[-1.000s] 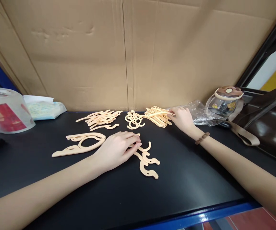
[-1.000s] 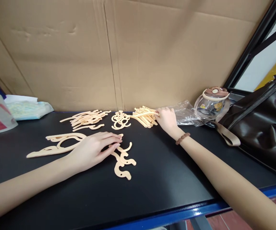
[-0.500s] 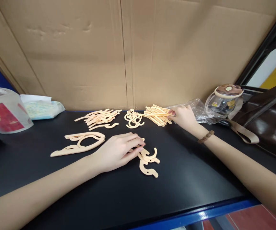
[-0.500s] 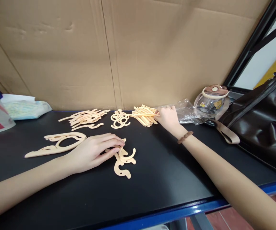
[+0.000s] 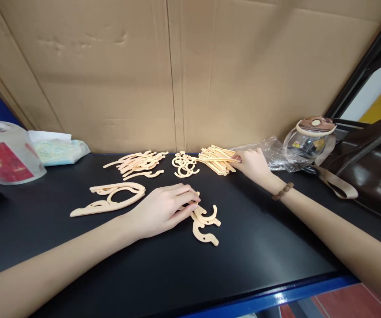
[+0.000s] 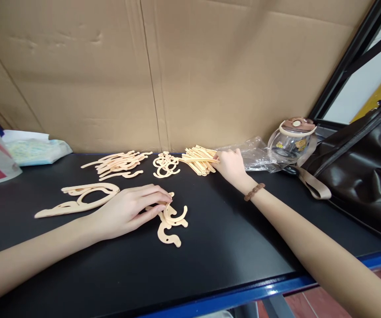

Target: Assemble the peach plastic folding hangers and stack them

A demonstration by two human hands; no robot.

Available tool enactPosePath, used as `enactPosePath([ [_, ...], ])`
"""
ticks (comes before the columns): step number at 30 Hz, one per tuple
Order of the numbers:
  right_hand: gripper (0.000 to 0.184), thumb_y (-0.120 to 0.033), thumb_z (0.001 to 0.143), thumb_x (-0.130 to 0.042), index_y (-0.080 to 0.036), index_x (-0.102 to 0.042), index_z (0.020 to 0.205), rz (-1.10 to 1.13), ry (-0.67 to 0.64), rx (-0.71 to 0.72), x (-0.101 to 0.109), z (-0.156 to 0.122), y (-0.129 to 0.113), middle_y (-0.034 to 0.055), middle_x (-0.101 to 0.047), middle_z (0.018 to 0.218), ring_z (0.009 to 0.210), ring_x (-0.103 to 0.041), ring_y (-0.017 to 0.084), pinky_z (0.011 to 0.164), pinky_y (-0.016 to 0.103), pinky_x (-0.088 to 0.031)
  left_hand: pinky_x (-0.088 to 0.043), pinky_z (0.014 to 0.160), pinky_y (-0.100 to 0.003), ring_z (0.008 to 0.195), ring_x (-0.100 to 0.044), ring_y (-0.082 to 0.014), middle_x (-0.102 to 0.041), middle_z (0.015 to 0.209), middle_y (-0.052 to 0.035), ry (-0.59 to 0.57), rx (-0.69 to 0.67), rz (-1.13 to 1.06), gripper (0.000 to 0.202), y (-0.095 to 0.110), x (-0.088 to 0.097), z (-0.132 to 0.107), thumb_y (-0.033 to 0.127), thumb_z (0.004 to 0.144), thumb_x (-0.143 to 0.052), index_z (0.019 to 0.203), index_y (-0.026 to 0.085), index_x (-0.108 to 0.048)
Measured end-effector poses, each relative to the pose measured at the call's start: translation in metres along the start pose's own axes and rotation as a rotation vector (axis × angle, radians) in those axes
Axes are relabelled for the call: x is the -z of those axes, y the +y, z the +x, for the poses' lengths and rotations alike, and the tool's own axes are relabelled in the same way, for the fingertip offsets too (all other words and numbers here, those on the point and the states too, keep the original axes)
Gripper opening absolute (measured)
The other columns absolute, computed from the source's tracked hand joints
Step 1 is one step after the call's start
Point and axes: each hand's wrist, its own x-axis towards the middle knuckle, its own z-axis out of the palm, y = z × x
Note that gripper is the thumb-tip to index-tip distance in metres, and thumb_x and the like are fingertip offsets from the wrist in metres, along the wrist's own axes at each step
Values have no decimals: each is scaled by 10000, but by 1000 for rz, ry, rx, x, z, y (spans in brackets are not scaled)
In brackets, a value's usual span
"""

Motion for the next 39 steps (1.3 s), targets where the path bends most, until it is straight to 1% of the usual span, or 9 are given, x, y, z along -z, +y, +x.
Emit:
enactPosePath([
  [9,293,-296,903,-460,-179,-726,942,63,182,-37,16,4,6,91,-700,766,838,-580,266,794,387,-308,-492,790,-259,925,-605,-148,-665,1036,-48,-7,-20,11,243,-1,0,-1,264,973,-390,1054,175,-601],
  [13,284,-354,877,-521,-179,-732,952,272,325,-57,28,2,4,88,-701,794,850,-586,259,838,416,-347,-470,851,-298,978,-580,-170,-648,1066,-58,44,18,65,247,1,1,1,286,970,-394,1090,173,-578],
  [15,282,-393,831,-586,-184,-732,952,541,257,-72,34,-1,0,76,-714,820,808,-604,243,797,395,-400,-445,900,-362,1025,-562,-207,-639,1086,-70,128,129,153,259,0,2,1,312,964,-393,1106,174,-560],
  [18,343,-446,755,-669,-181,-729,965,992,-57,-28,40,-7,-11,67,-732,884,800,-636,225,733,344,-459,-402,946,-457,1127,-511,-278,-587,1190,-107,253,349,297,320,-5,2,0,345,944,-408,1200,171,-490],
  [20,361,-461,730,-692,-181,-733,955,1119,-232,42,41,-12,-20,62,-735,887,825,-646,220,752,331,-471,-381,965,-492,1186,-466,-316,-524,1282,-146,310,437,353,419,-12,1,-2,365,928,-430,1290,156,-412],
  [23,337,-451,736,-691,-178,-732,928,1158,-374,90,38,-19,-31,42,-737,813,836,-656,209,817,335,-469,-387,944,-497,1163,-477,-326,-542,1250,-158,309,478,365,442,-22,1,-4,373,920,-444,1293,139,-407],
  [27,278,-409,753,-683,-170,-720,890,1171,-452,95,31,-23,-37,23,-737,776,843,-666,190,872,336,-455,-417,858,-455,1019,-541,-287,-644,1010,-88,170,479,307,237,-26,2,-5,324,913,-461,1072,169,-545],
  [30,236,-367,772,-664,-155,-705,867,1155,-483,127,26,-23,-37,29,-734,780,813,-665,174,855,324,-460,-408,848,-449,965,-552,-274,-669,938,-67,89,449,290,180,-24,1,-5,294,914,-457,918,176,-594],
  [39,265,-368,820,-590,-128,-680,889,1107,-496,187,19,-23,-35,53,-690,767,721,-619,152,695,289,-470,-400,869,-454,957,-553,-269,-683,909,-57,86,421,281,195,-23,0,-6,320,892,-501,889,188,-645],
])
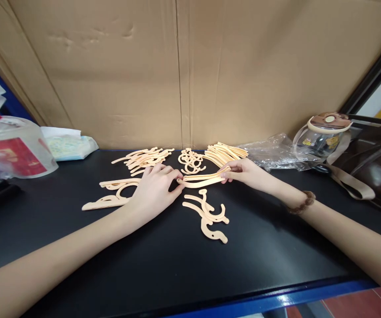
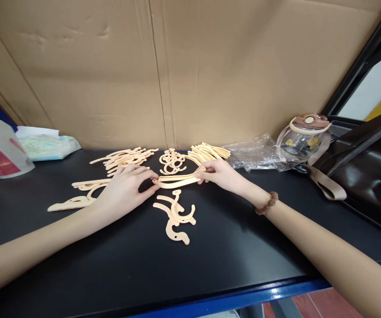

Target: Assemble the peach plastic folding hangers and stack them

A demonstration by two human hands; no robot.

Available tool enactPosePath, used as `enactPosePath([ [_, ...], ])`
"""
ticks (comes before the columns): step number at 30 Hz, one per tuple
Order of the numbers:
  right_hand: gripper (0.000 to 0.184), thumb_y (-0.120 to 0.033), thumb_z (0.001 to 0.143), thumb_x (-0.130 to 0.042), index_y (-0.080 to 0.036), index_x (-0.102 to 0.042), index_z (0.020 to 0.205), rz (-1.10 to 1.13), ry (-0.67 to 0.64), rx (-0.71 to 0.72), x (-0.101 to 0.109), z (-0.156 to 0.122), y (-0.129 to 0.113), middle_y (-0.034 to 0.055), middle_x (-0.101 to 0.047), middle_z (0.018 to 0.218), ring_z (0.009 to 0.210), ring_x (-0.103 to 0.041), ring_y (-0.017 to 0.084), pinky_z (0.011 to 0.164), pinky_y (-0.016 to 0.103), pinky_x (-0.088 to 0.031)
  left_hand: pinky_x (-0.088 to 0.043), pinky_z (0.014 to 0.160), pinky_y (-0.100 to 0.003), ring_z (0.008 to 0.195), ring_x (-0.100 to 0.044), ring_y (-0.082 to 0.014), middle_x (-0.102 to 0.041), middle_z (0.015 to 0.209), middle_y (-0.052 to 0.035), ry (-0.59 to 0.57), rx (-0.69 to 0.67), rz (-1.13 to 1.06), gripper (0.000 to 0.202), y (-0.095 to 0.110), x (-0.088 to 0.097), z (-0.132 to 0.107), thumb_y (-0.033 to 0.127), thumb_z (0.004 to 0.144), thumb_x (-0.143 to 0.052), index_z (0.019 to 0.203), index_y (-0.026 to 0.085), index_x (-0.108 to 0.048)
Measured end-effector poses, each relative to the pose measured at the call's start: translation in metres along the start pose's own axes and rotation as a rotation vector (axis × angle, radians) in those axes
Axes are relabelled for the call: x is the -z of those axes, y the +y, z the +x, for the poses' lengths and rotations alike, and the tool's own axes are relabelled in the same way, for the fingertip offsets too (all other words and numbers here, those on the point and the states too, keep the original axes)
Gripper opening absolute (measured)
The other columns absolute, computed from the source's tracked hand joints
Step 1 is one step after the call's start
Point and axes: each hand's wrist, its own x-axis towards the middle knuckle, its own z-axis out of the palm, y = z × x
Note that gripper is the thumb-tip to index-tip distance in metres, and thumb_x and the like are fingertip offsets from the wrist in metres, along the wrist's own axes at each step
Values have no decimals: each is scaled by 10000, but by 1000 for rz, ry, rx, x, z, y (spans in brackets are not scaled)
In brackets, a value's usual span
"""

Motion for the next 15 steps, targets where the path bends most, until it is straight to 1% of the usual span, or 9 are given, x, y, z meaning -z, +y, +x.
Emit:
enactPosePath([
  [2,278,-376,840,-561,-128,-679,879,-32,-7,0,-1,0,2,48,-676,760,711,-604,150,676,284,-464,-401,879,-452,967,-555,-268,-687,939,-59,-11,12,-6,186,1,0,1,310,888,-505,912,179,-634],
  [5,286,-390,853,-543,-141,-685,854,-151,3,9,-2,0,4,32,-653,753,700,-571,147,668,283,-439,-395,904,-445,996,-557,-266,-690,1016,-58,-40,43,-15,180,2,0,2,310,885,-508,943,175,-613],
  [9,266,-378,862,-533,-169,-697,849,-246,2,24,-4,-1,3,31,-675,827,749,-576,163,681,286,-422,-385,924,-434,1021,-558,-259,-677,1082,-48,-58,49,-28,180,1,0,1,326,888,-517,962,186,-601],
  [12,254,-358,870,-524,-180,-702,839,-280,-5,59,-6,-2,1,34,-687,857,768,-584,168,683,286,-424,-389,907,-425,1018,-560,-258,-668,1083,-51,-65,38,-18,192,1,-1,1,328,893,-518,999,186,-592],
  [15,258,-369,871,-530,-180,-701,914,-283,8,59,-8,-2,0,29,-677,807,709,-569,153,639,277,-417,-390,889,-419,997,-564,-254,-668,1040,-42,-79,32,-9,166,1,-2,1,315,902,-507,971,192,-593],
])
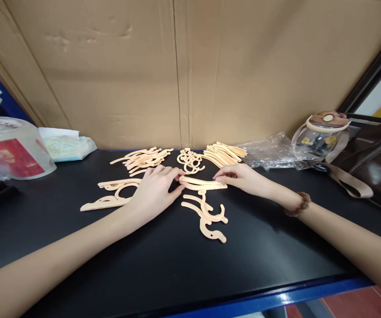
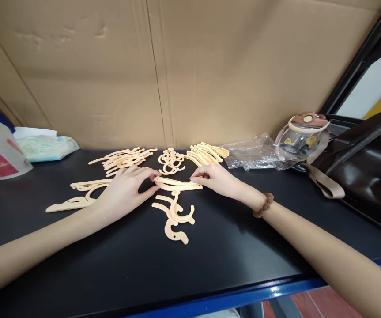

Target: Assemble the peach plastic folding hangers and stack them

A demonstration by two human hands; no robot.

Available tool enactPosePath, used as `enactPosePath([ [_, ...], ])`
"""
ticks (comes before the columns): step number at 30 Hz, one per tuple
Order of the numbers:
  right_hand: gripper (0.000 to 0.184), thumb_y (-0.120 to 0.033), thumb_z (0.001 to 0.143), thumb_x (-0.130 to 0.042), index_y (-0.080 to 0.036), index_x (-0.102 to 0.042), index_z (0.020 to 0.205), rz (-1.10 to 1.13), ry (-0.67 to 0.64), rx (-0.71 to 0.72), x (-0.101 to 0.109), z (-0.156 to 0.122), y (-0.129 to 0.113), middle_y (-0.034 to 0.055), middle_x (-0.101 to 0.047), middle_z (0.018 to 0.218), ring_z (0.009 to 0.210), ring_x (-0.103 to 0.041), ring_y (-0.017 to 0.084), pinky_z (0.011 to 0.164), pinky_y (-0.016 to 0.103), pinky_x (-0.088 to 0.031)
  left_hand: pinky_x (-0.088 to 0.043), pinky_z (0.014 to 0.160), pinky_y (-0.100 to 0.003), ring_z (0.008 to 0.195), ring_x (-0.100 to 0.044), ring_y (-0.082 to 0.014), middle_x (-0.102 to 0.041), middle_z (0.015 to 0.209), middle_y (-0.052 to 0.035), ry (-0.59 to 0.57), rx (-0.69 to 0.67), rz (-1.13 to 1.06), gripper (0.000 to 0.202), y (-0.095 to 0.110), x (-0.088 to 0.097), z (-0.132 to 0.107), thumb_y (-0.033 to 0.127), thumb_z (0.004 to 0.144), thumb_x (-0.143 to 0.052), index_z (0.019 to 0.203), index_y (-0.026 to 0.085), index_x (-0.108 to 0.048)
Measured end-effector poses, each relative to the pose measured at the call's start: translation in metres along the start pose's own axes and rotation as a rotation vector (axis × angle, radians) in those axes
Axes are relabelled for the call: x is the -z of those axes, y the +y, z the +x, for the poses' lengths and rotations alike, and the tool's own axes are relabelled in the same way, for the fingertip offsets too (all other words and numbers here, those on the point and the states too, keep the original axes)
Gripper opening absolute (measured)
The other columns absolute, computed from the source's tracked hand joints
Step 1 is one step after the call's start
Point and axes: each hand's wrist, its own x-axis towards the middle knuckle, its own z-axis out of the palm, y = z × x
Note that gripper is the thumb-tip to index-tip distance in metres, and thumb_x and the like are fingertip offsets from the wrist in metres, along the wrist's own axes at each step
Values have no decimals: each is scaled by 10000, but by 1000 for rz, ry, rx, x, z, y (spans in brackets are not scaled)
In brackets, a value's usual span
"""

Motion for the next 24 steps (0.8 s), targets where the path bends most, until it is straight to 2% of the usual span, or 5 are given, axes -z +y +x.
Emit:
enactPosePath([
  [7,247,-401,827,-608,-175,-699,868,135,238,0,0,0,-10,25,-670,809,672,-544,133,643,280,-428,-383,882,-401,988,-547,-236,-638,1025,-39,88,-19,-27,199,1,0,1,345,935,-471,998,192,-580],
  [10,258,-428,806,-638,-175,-687,808,312,313,-4,-1,-2,-19,12,-638,749,678,-559,133,670,283,-447,-373,885,-382,1032,-524,-232,-614,1114,-55,193,-129,-6,256,1,3,-1,354,941,-475,1121,192,-555],
  [14,271,-461,788,-663,-192,-688,806,546,325,-8,-2,-5,-31,4,-635,777,673,-567,116,697,276,-466,-367,823,-351,942,-534,-208,-642,1013,-40,329,-299,50,212,5,11,-4,304,962,-444,1052,207,-609],
  [18,364,-517,827,-602,-207,-699,990,700,203,51,-2,-9,-38,29,-673,857,751,-591,131,752,288,-473,-376,743,-326,844,-542,-199,-647,900,-35,362,-277,-2,207,16,20,-7,289,971,-414,974,199,-601],
  [24,338,-280,781,-717,-222,-671,1111,767,-106,68,-9,-13,-47,11,-699,919,808,-622,116,765,252,-490,-306,468,-241,463,-486,-144,-514,567,46,74,33,-234,253,39,26,-15,353,988,-278,873,197,-441],
])
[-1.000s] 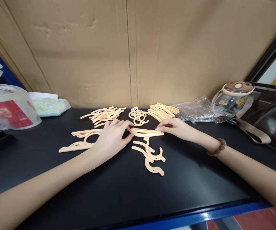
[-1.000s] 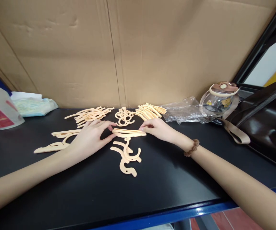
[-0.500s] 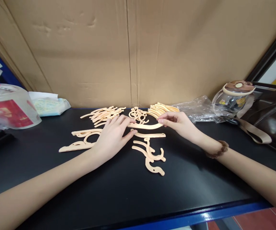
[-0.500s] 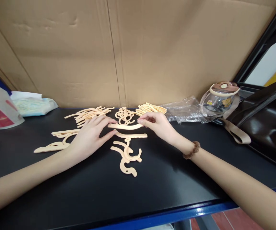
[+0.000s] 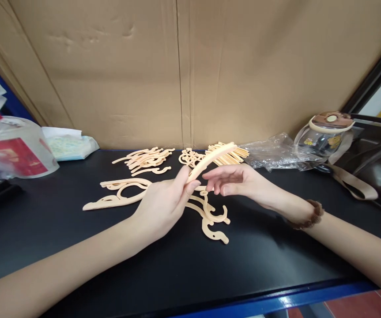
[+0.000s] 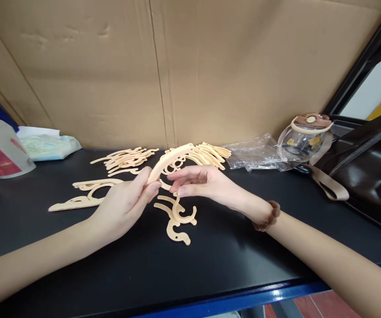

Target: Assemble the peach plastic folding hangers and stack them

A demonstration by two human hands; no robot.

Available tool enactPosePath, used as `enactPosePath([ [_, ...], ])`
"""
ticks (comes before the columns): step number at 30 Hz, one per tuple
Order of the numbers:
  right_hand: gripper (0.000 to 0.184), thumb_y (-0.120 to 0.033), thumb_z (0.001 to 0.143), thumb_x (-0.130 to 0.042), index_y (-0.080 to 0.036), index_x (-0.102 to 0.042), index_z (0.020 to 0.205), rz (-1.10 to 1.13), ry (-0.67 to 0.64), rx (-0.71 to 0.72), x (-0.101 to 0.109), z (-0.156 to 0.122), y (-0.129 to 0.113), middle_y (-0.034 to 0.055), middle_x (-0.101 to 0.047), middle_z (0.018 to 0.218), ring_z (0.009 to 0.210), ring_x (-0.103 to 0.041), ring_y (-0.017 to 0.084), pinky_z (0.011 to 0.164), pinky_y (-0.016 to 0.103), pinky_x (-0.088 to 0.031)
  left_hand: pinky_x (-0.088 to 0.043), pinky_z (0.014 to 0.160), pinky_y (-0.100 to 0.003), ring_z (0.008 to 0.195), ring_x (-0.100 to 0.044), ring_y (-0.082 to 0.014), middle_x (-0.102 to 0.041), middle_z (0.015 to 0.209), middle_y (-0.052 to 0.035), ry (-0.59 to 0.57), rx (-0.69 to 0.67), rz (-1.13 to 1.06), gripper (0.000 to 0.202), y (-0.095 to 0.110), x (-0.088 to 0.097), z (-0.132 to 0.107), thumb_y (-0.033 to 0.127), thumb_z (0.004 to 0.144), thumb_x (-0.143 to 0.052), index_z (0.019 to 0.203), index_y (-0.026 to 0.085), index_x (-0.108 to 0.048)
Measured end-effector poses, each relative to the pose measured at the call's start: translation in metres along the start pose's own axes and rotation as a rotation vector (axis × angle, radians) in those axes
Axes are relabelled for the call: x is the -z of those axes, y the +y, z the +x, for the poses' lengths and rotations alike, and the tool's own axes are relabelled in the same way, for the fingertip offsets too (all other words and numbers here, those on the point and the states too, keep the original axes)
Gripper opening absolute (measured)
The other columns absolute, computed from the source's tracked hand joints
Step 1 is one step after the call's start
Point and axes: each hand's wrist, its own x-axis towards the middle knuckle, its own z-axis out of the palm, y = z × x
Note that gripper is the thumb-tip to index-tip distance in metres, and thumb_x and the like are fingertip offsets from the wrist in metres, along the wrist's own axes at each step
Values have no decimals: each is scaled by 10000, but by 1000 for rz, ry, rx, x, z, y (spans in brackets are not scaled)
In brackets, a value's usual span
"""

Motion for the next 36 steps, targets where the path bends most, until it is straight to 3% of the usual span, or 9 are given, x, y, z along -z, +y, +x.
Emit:
enactPosePath([
  [6,88,-245,826,-672,-208,-707,898,1,-29,74,-14,-2,-1,-10,-691,869,776,-626,104,700,224,-495,-237,412,-232,363,-449,-131,-461,475,74,-166,-201,0,276,6,-3,-6,345,990,-231,926,191,-452],
  [12,111,-293,839,-644,-191,-664,877,4,71,5,-17,-1,-4,-6,-648,843,759,-585,108,700,238,-470,-282,446,-221,421,-515,-115,-584,557,50,-205,-284,-21,334,3,1,-5,423,981,-300,877,204,-529],
  [14,116,-295,865,-593,-187,-634,879,15,142,-9,-15,-1,-6,4,-634,861,788,-586,123,740,258,-470,-296,461,-218,467,-552,-117,-609,589,47,-199,-273,-6,330,-1,2,-2,425,978,-310,888,211,-545],
  [17,126,-295,889,-526,-186,-589,875,-39,276,19,-6,2,-5,18,-626,856,834,-600,153,793,290,-468,-307,475,-224,488,-554,-125,-596,579,44,-85,-165,113,284,-16,1,6,380,972,-334,899,213,-552],
  [20,184,-359,889,-518,-194,-594,862,-311,360,46,11,5,4,10,-610,793,784,-593,158,738,282,-460,-390,546,-238,624,-603,-151,-646,729,21,-19,-84,182,206,-36,-4,13,382,940,-424,988,215,-535],
  [23,222,-365,876,-530,-179,-636,821,-649,310,27,29,8,18,32,-654,834,800,-591,175,748,300,-442,-476,769,-317,962,-605,-217,-636,1072,-53,-25,-119,175,353,-54,-10,19,485,898,-486,1107,201,-513],
  [26,253,-361,896,-495,-171,-652,838,-752,254,-23,39,10,30,44,-676,860,797,-601,183,738,313,-437,-429,950,-385,1158,-513,-249,-562,1247,-90,-109,-166,145,470,-64,-14,21,504,891,-496,1244,195,-475],
  [31,266,-361,911,-484,-161,-657,884,-742,158,-52,34,11,37,44,-663,869,795,-588,173,713,300,-431,-403,1000,-369,1212,-481,-227,-546,1309,-87,-144,-272,133,457,-60,-16,20,437,942,-433,1335,203,-441],
  [36,277,-333,945,-440,-173,-664,907,-783,83,48,25,10,34,43,-654,898,841,-584,162,776,301,-431,-410,947,-348,1108,-531,-211,-613,1208,-77,-164,-405,204,365,-52,-15,20,324,980,-378,1288,175,-506],
])
